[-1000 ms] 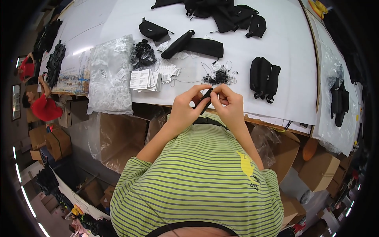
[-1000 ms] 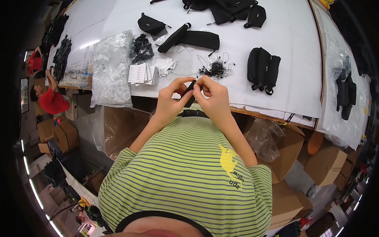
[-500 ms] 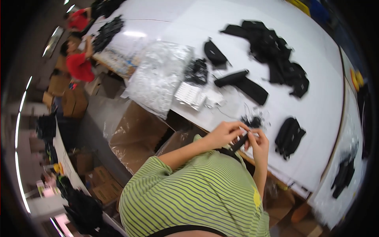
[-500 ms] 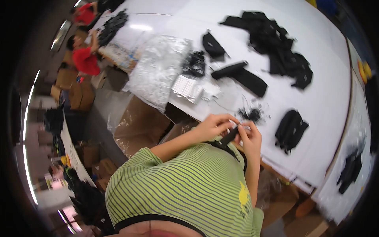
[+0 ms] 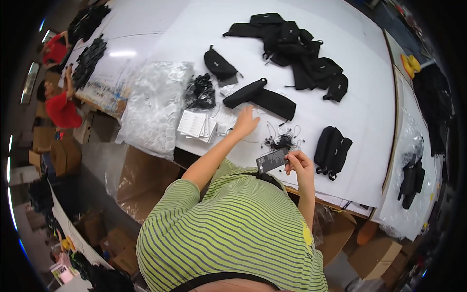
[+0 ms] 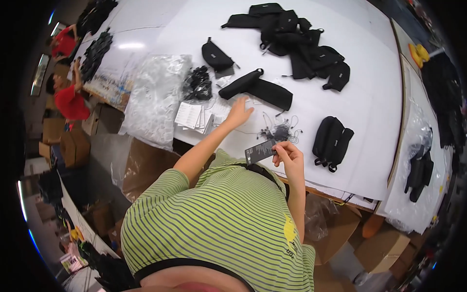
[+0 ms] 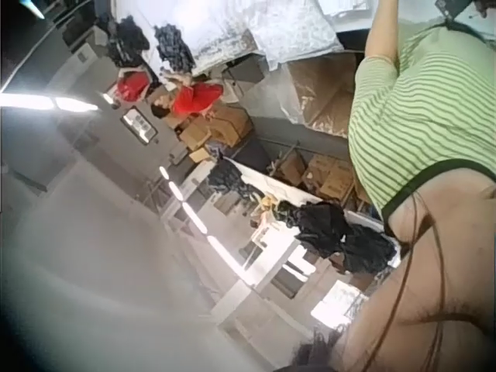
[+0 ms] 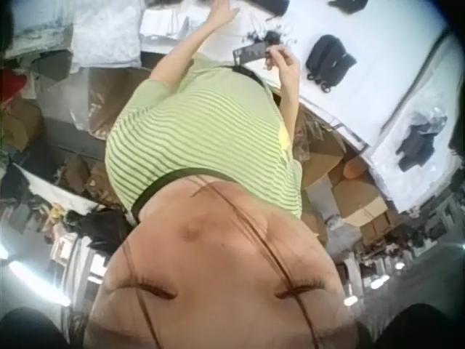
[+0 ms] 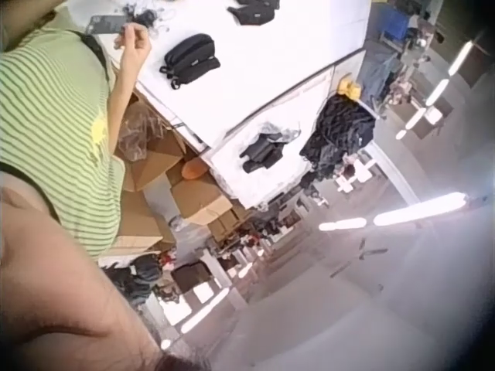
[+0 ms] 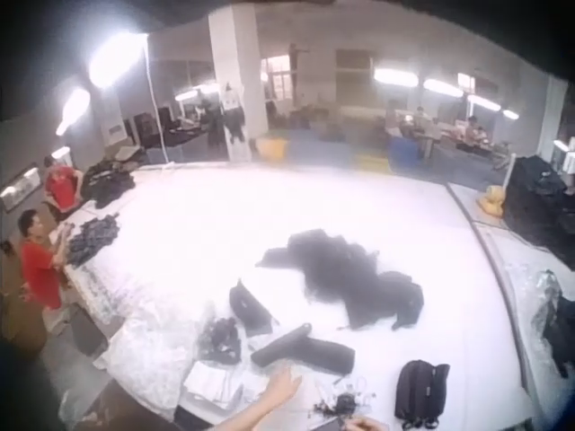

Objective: The person is assembling and packaging small black pouches, including attaching tags and cards.

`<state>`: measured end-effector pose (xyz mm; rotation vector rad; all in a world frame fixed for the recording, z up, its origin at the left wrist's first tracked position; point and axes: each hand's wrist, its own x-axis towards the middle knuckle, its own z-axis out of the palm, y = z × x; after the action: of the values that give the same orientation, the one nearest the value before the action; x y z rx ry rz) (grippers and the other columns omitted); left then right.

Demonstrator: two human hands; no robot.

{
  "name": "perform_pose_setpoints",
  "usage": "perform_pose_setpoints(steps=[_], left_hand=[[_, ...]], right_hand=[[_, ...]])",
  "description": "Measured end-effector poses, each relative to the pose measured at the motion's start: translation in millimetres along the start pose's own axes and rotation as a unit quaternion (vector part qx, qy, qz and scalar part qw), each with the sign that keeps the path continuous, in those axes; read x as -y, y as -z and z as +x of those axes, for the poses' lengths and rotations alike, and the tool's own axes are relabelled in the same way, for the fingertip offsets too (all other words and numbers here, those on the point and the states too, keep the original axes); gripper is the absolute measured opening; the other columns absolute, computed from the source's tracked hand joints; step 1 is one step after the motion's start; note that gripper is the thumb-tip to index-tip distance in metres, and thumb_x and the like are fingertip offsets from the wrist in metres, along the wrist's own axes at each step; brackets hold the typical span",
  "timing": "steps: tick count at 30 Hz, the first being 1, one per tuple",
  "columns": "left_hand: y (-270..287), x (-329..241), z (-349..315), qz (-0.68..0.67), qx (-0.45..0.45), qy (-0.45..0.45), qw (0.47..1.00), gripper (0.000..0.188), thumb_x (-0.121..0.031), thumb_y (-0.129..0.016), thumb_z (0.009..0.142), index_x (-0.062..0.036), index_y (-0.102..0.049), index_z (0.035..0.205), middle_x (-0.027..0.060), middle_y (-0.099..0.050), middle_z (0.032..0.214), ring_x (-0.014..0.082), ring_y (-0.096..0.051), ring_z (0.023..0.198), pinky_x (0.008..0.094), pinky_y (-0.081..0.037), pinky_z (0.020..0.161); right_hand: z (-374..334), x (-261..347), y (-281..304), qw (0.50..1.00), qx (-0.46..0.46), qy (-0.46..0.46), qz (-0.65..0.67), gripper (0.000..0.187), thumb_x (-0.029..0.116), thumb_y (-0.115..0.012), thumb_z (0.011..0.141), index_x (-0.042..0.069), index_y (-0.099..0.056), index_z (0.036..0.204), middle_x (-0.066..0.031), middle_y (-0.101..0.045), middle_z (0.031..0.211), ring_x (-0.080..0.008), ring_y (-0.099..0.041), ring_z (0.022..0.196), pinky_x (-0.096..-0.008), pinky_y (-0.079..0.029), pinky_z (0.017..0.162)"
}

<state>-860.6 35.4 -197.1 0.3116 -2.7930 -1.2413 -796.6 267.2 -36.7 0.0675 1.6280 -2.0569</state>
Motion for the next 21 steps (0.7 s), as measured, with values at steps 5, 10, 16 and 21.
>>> perform_pose_setpoints(steps=[5,10,16,21], left_hand=[[-11,7,44,0.174,-0.056,-0.003,0.983,0.059,-0.012,-0.067,0.072,0.0026,-0.042,0.123,0.0188,-0.045,0.115,0.0353,-0.042,0.109,0.0404,-0.04,0.09],[3,14,62,0.16,-0.052,-0.029,0.985,0.039,-0.009,-0.067,0.071,-0.0013,-0.054,0.107,0.0149,-0.047,0.103,0.0322,-0.046,0.101,0.0399,-0.04,0.086],[13,32,81,0.111,-0.068,-0.014,0.991,0.024,-0.012,-0.071,0.071,-0.0032,-0.058,0.089,0.0115,-0.048,0.096,0.0301,-0.051,0.091,0.0378,-0.046,0.076],[45,-6,67,0.085,-0.004,-0.154,0.984,0.022,-0.015,-0.075,0.065,-0.0035,-0.059,0.075,0.0079,-0.05,0.089,0.0278,-0.052,0.085,0.0378,-0.045,0.073]], right_hand=[[-8,-10,17,0.997,-0.072,-0.023,0.011,0.014,0.011,-0.056,0.088,-0.002,-0.06,0.087,-0.0055,-0.058,0.067,-0.0088,-0.053,0.055,-0.0205,-0.042,0.049],[2,-15,15,0.998,-0.054,-0.043,0.003,0.014,0.012,-0.058,0.088,-0.001,-0.061,0.09,-0.0048,-0.058,0.066,-0.0079,-0.051,0.054,-0.0196,-0.039,0.048],[11,-17,2,0.998,-0.034,-0.052,-0.019,0.013,0.013,-0.058,0.088,0.001,-0.061,0.091,-0.003,-0.058,0.064,-0.0058,-0.05,0.052,-0.0181,-0.037,0.047],[14,-29,4,0.997,-0.044,-0.048,-0.038,0.014,0.015,-0.061,0.086,0.002,-0.061,0.091,-0.0021,-0.058,0.062,-0.0056,-0.05,0.052,-0.0183,-0.037,0.047]])
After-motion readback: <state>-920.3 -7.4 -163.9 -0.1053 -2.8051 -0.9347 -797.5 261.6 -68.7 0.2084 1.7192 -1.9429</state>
